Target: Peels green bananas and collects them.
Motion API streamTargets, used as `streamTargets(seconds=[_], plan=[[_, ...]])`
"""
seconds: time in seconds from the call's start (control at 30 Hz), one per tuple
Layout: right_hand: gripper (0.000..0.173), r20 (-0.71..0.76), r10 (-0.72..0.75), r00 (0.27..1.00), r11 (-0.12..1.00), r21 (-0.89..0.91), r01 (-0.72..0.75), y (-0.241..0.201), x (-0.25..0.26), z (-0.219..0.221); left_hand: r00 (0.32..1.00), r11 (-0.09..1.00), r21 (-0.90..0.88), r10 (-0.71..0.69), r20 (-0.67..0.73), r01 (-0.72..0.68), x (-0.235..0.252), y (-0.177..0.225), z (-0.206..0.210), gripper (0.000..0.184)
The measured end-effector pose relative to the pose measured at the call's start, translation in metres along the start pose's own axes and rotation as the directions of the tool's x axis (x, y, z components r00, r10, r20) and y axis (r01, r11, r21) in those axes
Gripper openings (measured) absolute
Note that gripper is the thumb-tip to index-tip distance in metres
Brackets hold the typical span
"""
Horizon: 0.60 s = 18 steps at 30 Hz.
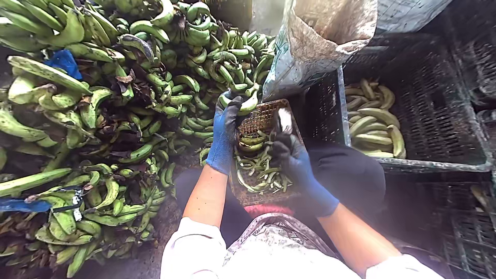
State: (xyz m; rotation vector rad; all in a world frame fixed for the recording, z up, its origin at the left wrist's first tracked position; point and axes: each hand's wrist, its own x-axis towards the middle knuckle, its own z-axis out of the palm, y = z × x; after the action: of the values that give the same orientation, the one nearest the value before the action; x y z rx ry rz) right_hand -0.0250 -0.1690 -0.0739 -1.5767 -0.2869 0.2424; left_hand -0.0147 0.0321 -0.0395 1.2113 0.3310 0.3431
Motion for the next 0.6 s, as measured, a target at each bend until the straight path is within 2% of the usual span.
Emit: streamTargets(seconds=[0.03,0.1,0.17,0.2,0.23,0.27,0.3,0.33,0.37,0.4,0.43,0.47,0.5,0.53,0.6], plan=[[0.036,0.008,-0.166,0.986,0.982,0.088,0.165,-0.024,0.001,-0.001,0.999,0.999,0.043,0.019,0.043,-0.021,0.000,0.002,-0.002,0.050],[0.029,-0.003,-0.497,0.868,0.842,0.240,0.483,-0.066,0.006,-0.006,0.993,0.991,0.103,0.074,0.086,-0.083,0.009,0.008,0.000,0.051],[0.028,-0.030,-0.656,0.754,0.714,0.300,0.633,-0.085,0.014,-0.009,0.987,0.966,0.223,0.101,0.124,-0.127,0.009,0.012,0.002,0.053],[0.031,-0.013,-0.658,0.753,0.733,0.214,0.645,-0.076,0.016,-0.011,0.984,0.950,0.279,0.103,0.145,-0.141,0.002,0.013,-0.001,0.057],[0.035,0.058,-0.579,0.813,0.815,0.043,0.578,-0.053,0.015,-0.015,0.980,0.936,0.317,0.102,0.171,-0.153,-0.008,0.014,-0.007,0.060],[0.038,0.149,-0.370,0.917,0.915,-0.114,0.387,-0.022,0.009,-0.017,0.974,0.933,0.321,0.097,0.206,-0.161,-0.022,0.016,-0.016,0.062],[0.039,0.250,-0.054,0.967,0.966,-0.231,0.113,0.013,0.002,-0.019,0.971,0.943,0.296,0.089,0.220,-0.153,-0.032,0.018,-0.024,0.063],[0.041,0.331,0.220,0.918,0.945,-0.306,-0.116,0.040,-0.003,-0.021,0.970,0.964,0.228,0.088,0.225,-0.140,-0.036,0.020,-0.032,0.062],[0.043,0.366,0.414,0.834,0.891,-0.351,-0.288,0.051,0.000,-0.018,0.969,0.984,0.126,0.091,0.232,-0.123,-0.034,0.021,-0.040,0.060],[0.042,0.358,0.507,0.784,0.851,-0.350,-0.390,0.048,0.004,-0.013,0.964,0.995,-0.013,0.096,0.248,-0.096,-0.026,0.021,-0.045,0.055],[0.042,0.345,0.535,0.771,0.842,-0.297,-0.451,0.036,0.006,-0.010,0.960,0.987,-0.155,0.087,0.266,-0.046,-0.019,0.019,-0.047,0.048],[0.040,0.316,0.497,0.808,0.867,-0.212,-0.450,0.020,0.008,-0.008,0.968,0.956,-0.294,0.069,0.243,0.006,-0.014,0.017,-0.041,0.042],[0.040,0.274,0.399,0.875,0.917,-0.146,-0.372,0.004,0.013,-0.006,0.981,0.918,-0.396,0.051,0.188,0.028,-0.004,0.020,-0.029,0.040],[0.041,0.223,0.257,0.940,0.965,-0.111,-0.238,-0.010,0.019,-0.003,0.992,0.907,-0.422,0.039,0.124,0.017,0.005,0.024,-0.016,0.042],[0.042,0.156,-0.024,0.987,0.995,-0.090,0.038,-0.029,0.023,0.004,0.998,0.954,-0.300,0.036,0.052,-0.019,0.003,0.024,-0.001,0.047]])
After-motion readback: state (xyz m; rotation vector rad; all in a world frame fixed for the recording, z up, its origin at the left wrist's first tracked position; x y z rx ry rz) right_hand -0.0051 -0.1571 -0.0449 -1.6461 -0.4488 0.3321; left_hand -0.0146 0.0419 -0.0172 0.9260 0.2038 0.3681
